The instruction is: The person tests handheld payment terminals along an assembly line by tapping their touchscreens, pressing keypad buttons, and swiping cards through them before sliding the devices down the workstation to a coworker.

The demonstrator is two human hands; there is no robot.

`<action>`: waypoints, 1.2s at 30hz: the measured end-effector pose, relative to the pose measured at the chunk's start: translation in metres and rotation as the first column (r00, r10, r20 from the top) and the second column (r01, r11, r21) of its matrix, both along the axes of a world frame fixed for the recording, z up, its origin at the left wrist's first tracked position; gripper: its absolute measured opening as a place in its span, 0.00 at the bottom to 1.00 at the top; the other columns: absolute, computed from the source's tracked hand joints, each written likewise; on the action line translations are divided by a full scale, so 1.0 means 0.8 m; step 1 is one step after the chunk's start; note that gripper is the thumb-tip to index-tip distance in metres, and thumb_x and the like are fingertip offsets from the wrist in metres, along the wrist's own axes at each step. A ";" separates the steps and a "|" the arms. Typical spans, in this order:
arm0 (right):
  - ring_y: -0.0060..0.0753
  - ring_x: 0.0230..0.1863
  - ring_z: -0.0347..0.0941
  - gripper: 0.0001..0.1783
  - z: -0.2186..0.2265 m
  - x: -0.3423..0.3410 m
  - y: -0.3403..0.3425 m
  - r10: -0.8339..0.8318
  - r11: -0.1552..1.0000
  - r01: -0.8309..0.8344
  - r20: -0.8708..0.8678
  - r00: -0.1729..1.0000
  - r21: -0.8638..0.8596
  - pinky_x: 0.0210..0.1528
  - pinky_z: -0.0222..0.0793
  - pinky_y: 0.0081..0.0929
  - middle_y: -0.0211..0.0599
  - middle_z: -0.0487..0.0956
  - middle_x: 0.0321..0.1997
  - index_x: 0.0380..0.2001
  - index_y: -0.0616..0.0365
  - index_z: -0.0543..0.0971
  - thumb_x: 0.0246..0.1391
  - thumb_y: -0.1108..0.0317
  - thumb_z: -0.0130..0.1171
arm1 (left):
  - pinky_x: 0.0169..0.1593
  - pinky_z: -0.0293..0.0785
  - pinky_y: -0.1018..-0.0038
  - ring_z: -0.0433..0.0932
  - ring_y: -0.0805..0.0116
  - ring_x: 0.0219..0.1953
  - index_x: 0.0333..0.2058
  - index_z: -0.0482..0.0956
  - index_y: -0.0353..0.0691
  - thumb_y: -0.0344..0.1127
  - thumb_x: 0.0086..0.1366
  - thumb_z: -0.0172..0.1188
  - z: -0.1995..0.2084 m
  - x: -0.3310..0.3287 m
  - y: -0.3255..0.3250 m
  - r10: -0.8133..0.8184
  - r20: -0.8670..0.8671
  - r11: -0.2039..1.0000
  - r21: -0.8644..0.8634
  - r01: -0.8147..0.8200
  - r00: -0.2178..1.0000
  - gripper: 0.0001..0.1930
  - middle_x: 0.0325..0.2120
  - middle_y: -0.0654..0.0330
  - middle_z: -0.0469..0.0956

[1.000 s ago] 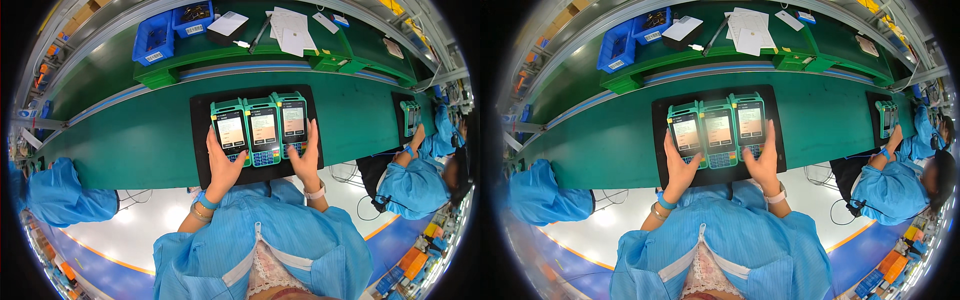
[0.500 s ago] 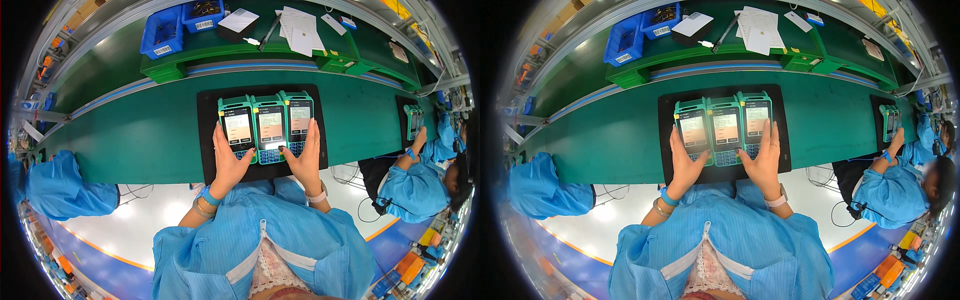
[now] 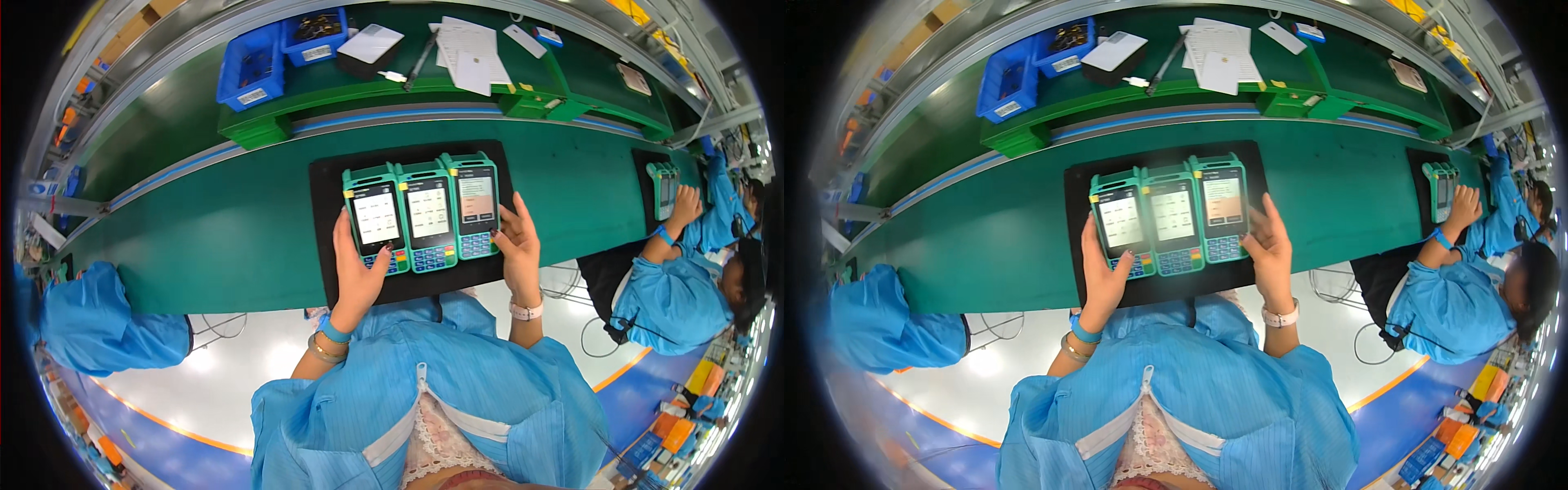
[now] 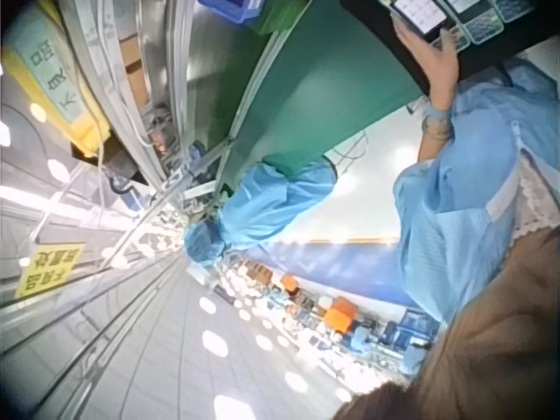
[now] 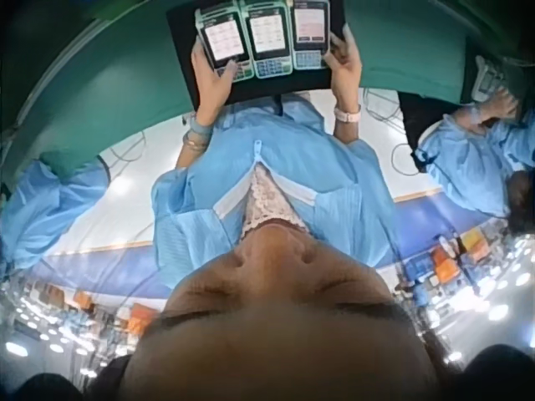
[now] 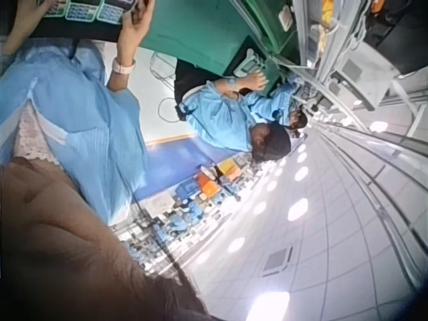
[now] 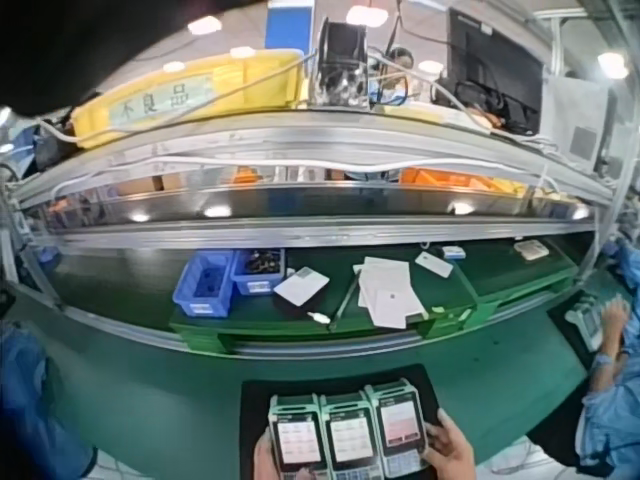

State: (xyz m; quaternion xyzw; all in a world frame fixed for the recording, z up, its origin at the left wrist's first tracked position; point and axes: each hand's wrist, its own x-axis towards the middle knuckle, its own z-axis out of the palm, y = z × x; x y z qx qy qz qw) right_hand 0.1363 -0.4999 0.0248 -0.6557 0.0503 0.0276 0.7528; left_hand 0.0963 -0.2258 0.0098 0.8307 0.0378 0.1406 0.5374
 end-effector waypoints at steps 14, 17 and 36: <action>0.64 0.69 0.56 0.21 0.029 0.006 0.110 0.458 0.481 0.269 0.501 0.734 -0.834 0.65 0.52 0.61 0.52 0.64 0.68 0.49 0.55 0.80 0.50 0.65 0.66 | 0.69 0.44 0.39 0.58 0.41 0.69 0.50 0.73 0.31 0.33 0.53 0.67 0.042 -0.008 -0.004 -0.048 0.206 0.794 0.601 -0.087 0.977 0.26 0.55 0.50 0.74; 0.65 0.70 0.52 0.22 0.031 0.009 0.118 0.483 0.428 0.278 0.478 0.733 -0.860 0.65 0.51 0.65 0.54 0.60 0.71 0.50 0.55 0.80 0.50 0.63 0.66 | 0.69 0.43 0.39 0.60 0.39 0.68 0.48 0.73 0.33 0.31 0.54 0.66 0.040 -0.015 -0.001 -0.052 0.238 0.803 0.588 -0.101 0.970 0.23 0.55 0.51 0.75; 0.49 0.62 0.66 0.17 0.031 0.005 0.088 0.382 0.444 0.408 0.580 0.719 -0.798 0.68 0.52 0.57 0.42 0.76 0.52 0.44 0.58 0.81 0.49 0.68 0.64 | 0.67 0.47 0.37 0.61 0.46 0.69 0.44 0.78 0.33 0.35 0.56 0.67 0.042 0.004 -0.017 -0.106 0.220 0.779 0.625 -0.056 0.970 0.18 0.54 0.52 0.76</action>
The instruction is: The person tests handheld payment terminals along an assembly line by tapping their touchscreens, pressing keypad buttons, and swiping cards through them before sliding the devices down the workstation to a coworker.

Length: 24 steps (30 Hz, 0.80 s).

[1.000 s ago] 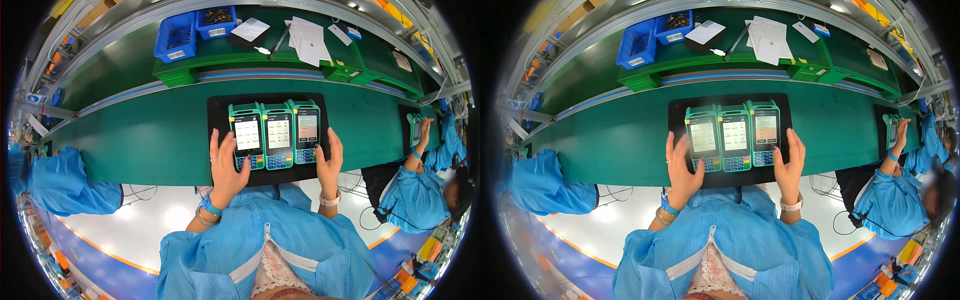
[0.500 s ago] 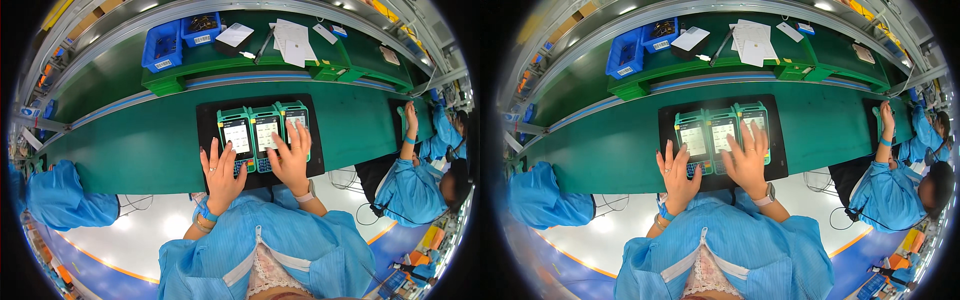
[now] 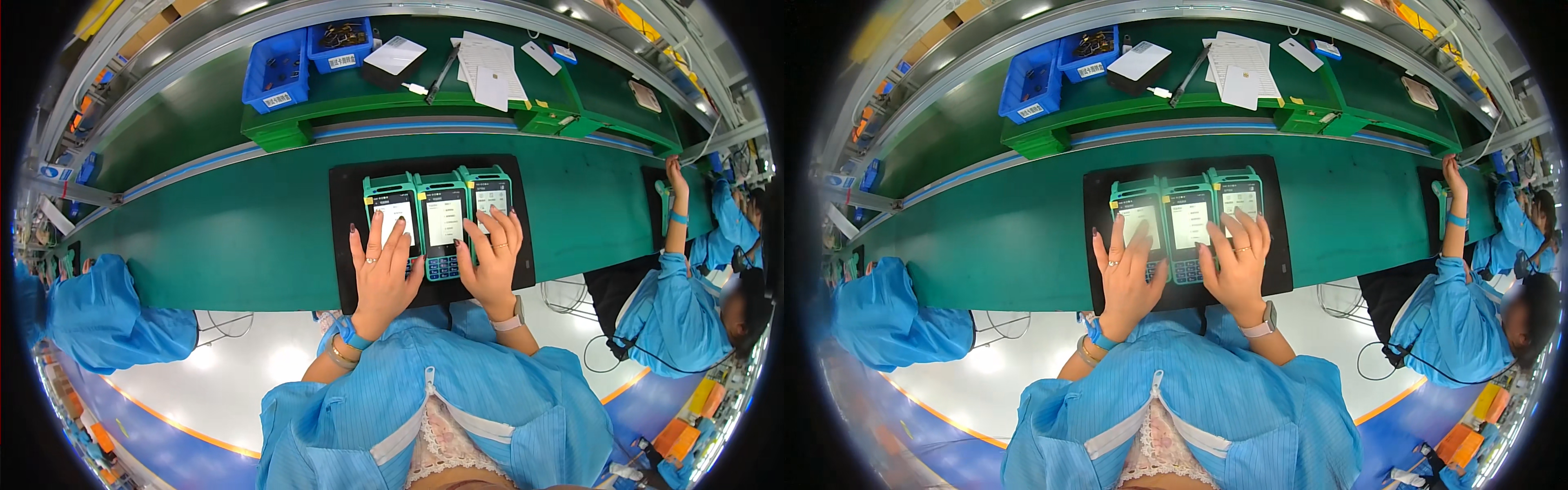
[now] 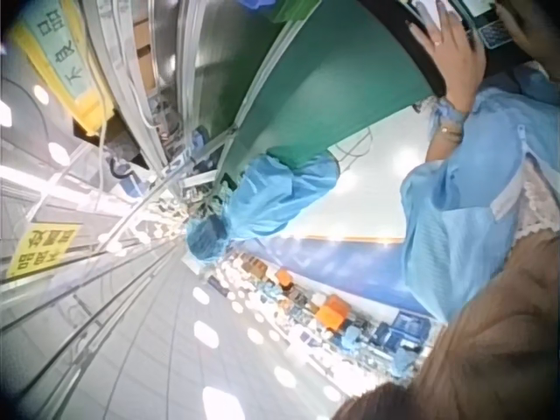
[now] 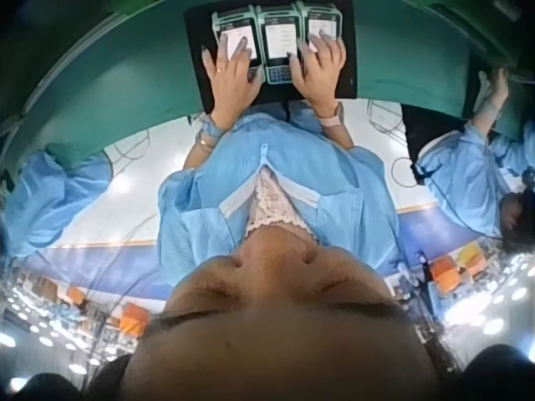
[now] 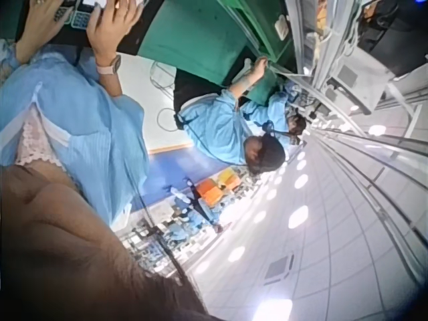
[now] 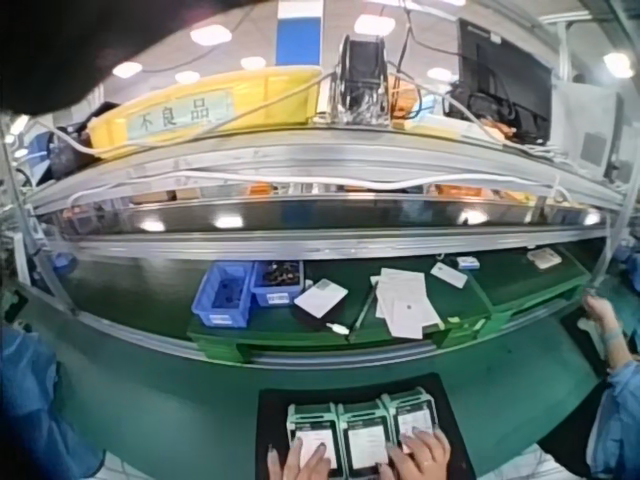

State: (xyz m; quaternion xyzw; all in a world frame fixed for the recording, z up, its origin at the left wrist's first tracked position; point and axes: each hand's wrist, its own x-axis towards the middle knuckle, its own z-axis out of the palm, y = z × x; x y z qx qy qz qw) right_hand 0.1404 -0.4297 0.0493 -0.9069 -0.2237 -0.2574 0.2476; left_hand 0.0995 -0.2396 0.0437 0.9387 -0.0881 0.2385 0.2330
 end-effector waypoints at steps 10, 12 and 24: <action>0.58 0.68 0.58 0.19 -0.003 0.007 0.003 -0.012 0.997 0.009 -0.045 0.999 -0.071 0.66 0.51 0.63 0.48 0.68 0.64 0.47 0.55 0.82 0.51 0.63 0.66 | 0.68 0.44 0.37 0.61 0.42 0.68 0.46 0.75 0.32 0.33 0.56 0.66 0.009 -0.005 0.007 -0.004 0.006 1.000 -0.031 0.004 1.000 0.20 0.55 0.50 0.74; 0.59 0.67 0.60 0.19 -0.003 0.008 -0.009 -0.050 0.997 0.050 -0.003 0.999 -0.059 0.67 0.51 0.62 0.49 0.69 0.63 0.46 0.56 0.82 0.50 0.64 0.65 | 0.69 0.43 0.39 0.61 0.40 0.68 0.48 0.73 0.33 0.29 0.55 0.65 0.007 -0.006 0.018 0.012 0.023 0.998 -0.055 -0.011 1.000 0.21 0.56 0.50 0.73; 0.59 0.65 0.61 0.16 -0.007 0.022 -0.049 -0.221 0.975 0.220 0.072 0.973 0.026 0.65 0.55 0.58 0.50 0.72 0.59 0.43 0.58 0.82 0.50 0.68 0.64 | 0.59 0.66 0.57 0.71 0.47 0.59 0.52 0.73 0.32 0.28 0.59 0.63 -0.024 -0.017 0.099 0.336 -0.011 0.942 0.000 -0.336 0.942 0.22 0.56 0.46 0.73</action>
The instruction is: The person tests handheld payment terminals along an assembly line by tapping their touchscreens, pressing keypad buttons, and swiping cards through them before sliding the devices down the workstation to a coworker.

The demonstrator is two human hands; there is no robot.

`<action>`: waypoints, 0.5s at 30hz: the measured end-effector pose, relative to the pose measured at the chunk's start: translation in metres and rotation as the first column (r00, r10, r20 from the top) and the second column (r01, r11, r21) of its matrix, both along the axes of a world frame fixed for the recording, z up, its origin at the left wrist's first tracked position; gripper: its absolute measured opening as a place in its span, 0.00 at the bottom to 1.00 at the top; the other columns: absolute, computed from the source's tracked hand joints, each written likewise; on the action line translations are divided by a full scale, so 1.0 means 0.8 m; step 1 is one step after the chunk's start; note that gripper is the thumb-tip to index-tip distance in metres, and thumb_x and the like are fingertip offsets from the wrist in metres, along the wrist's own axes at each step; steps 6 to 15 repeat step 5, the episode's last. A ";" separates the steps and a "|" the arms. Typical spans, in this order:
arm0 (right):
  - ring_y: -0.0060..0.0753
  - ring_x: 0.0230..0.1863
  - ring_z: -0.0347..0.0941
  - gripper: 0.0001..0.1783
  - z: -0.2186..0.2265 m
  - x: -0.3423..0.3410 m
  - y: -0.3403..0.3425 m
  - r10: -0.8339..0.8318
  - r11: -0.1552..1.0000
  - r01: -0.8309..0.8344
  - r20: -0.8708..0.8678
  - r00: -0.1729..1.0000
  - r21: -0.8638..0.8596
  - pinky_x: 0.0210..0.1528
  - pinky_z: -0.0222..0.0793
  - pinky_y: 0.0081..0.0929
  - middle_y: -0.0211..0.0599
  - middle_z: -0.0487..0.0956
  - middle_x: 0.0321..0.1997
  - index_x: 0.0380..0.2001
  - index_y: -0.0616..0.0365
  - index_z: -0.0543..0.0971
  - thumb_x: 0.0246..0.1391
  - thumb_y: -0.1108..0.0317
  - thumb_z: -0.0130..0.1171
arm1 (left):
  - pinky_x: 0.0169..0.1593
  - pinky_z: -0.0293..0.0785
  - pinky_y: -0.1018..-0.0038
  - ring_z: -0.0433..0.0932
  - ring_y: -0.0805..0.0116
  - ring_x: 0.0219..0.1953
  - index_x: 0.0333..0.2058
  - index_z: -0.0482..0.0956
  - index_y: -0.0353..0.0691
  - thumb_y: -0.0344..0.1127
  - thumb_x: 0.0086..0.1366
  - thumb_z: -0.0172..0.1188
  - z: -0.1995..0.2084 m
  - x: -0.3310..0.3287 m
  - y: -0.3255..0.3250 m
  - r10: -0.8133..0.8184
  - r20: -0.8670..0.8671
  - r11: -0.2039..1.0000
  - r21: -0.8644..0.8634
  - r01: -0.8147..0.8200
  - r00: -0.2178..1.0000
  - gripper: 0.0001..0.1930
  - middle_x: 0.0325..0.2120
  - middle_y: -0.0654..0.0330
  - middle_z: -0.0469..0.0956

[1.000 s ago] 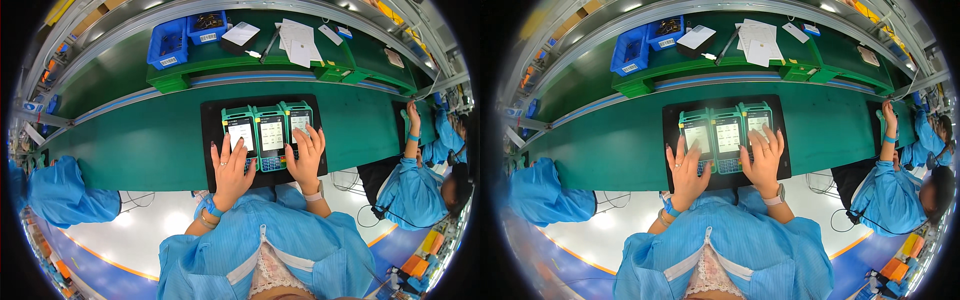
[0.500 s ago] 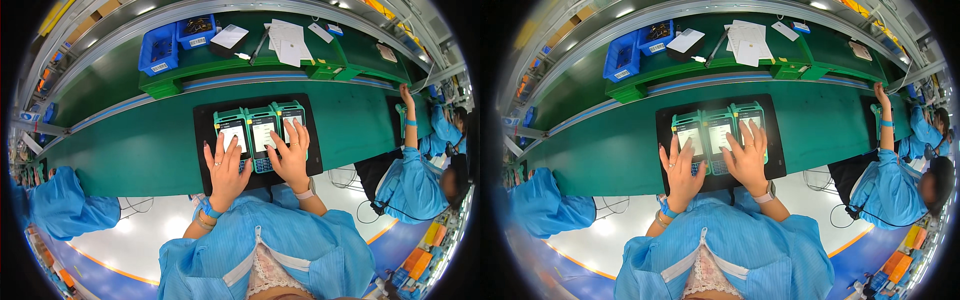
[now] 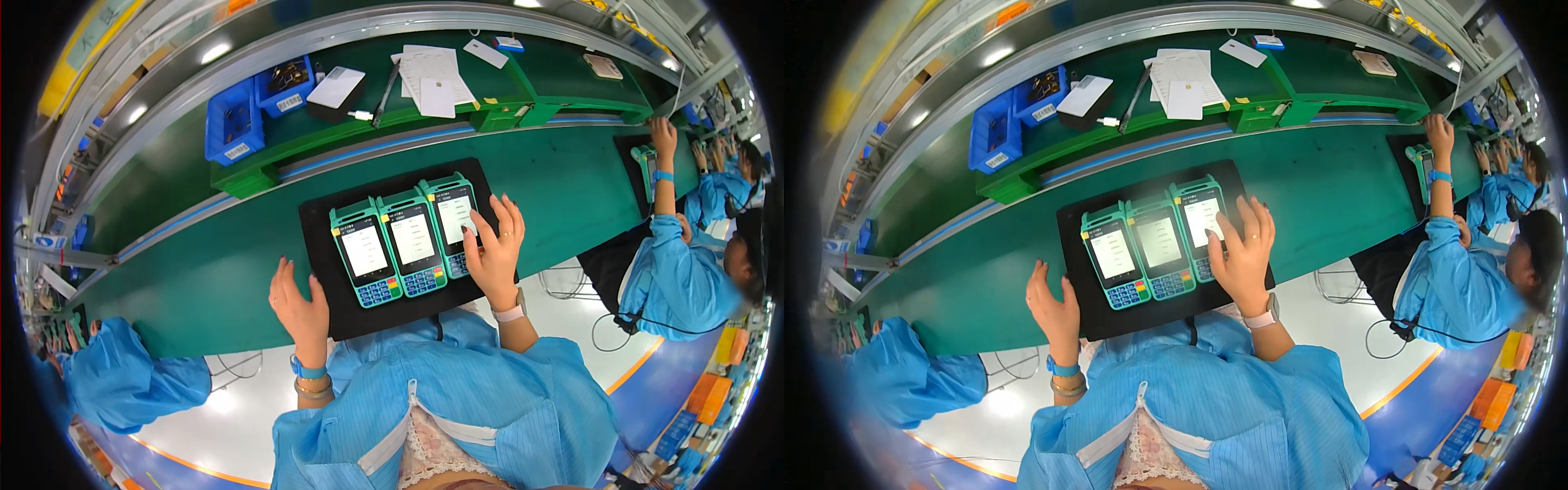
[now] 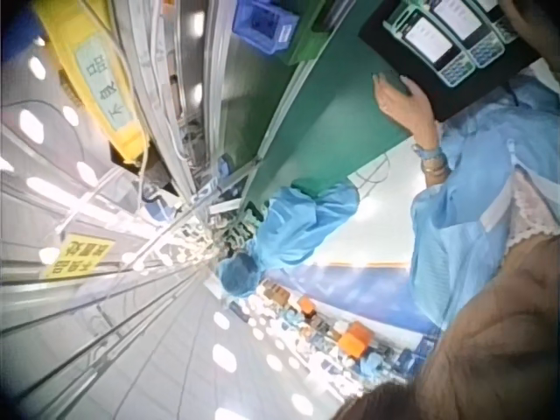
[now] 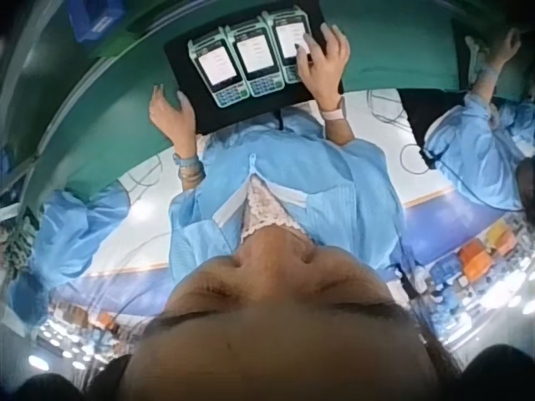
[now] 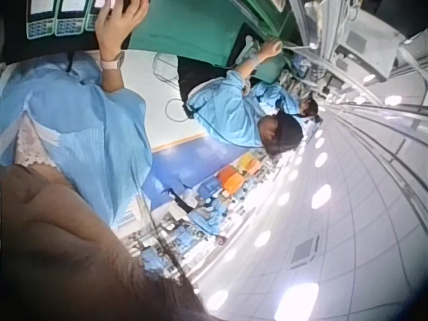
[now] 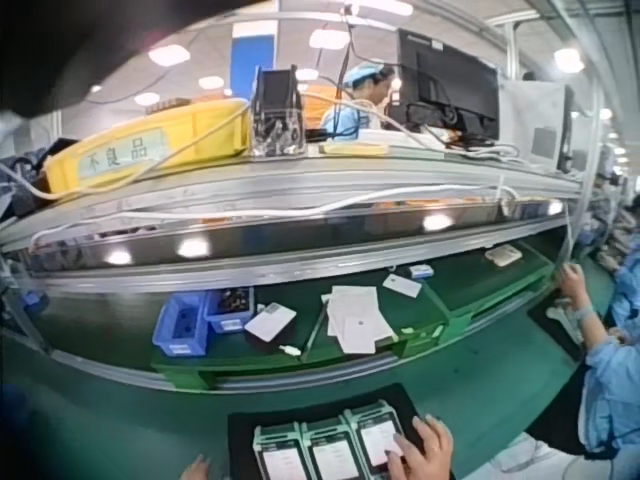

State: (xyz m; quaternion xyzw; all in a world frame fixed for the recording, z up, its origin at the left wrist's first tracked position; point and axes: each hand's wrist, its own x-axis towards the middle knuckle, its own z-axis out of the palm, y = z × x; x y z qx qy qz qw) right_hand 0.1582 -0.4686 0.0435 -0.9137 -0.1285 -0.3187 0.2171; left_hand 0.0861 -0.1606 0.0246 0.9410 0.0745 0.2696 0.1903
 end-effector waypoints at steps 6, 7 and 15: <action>0.57 0.63 0.65 0.16 0.003 -0.010 0.010 0.142 0.978 -0.154 0.093 0.985 0.142 0.65 0.58 0.58 0.48 0.72 0.58 0.42 0.57 0.82 0.48 0.66 0.65 | 0.56 0.69 0.63 0.78 0.58 0.51 0.60 0.69 0.34 0.35 0.60 0.64 0.016 -0.005 0.002 -0.055 -0.463 0.833 -0.509 -0.215 0.885 0.29 0.62 0.48 0.70; 0.57 0.63 0.65 0.16 0.003 -0.010 0.010 0.142 0.978 -0.154 0.093 0.985 0.142 0.65 0.58 0.58 0.48 0.72 0.58 0.42 0.57 0.82 0.48 0.66 0.65 | 0.56 0.69 0.63 0.78 0.58 0.51 0.60 0.69 0.34 0.35 0.60 0.64 0.016 -0.005 0.002 -0.055 -0.463 0.833 -0.509 -0.215 0.885 0.29 0.62 0.48 0.70; 0.57 0.63 0.65 0.16 0.003 -0.010 0.010 0.142 0.978 -0.154 0.093 0.985 0.142 0.65 0.58 0.58 0.48 0.72 0.58 0.42 0.57 0.82 0.48 0.66 0.65 | 0.56 0.69 0.63 0.78 0.58 0.51 0.60 0.69 0.34 0.35 0.60 0.64 0.016 -0.005 0.002 -0.055 -0.463 0.833 -0.509 -0.215 0.885 0.29 0.62 0.48 0.70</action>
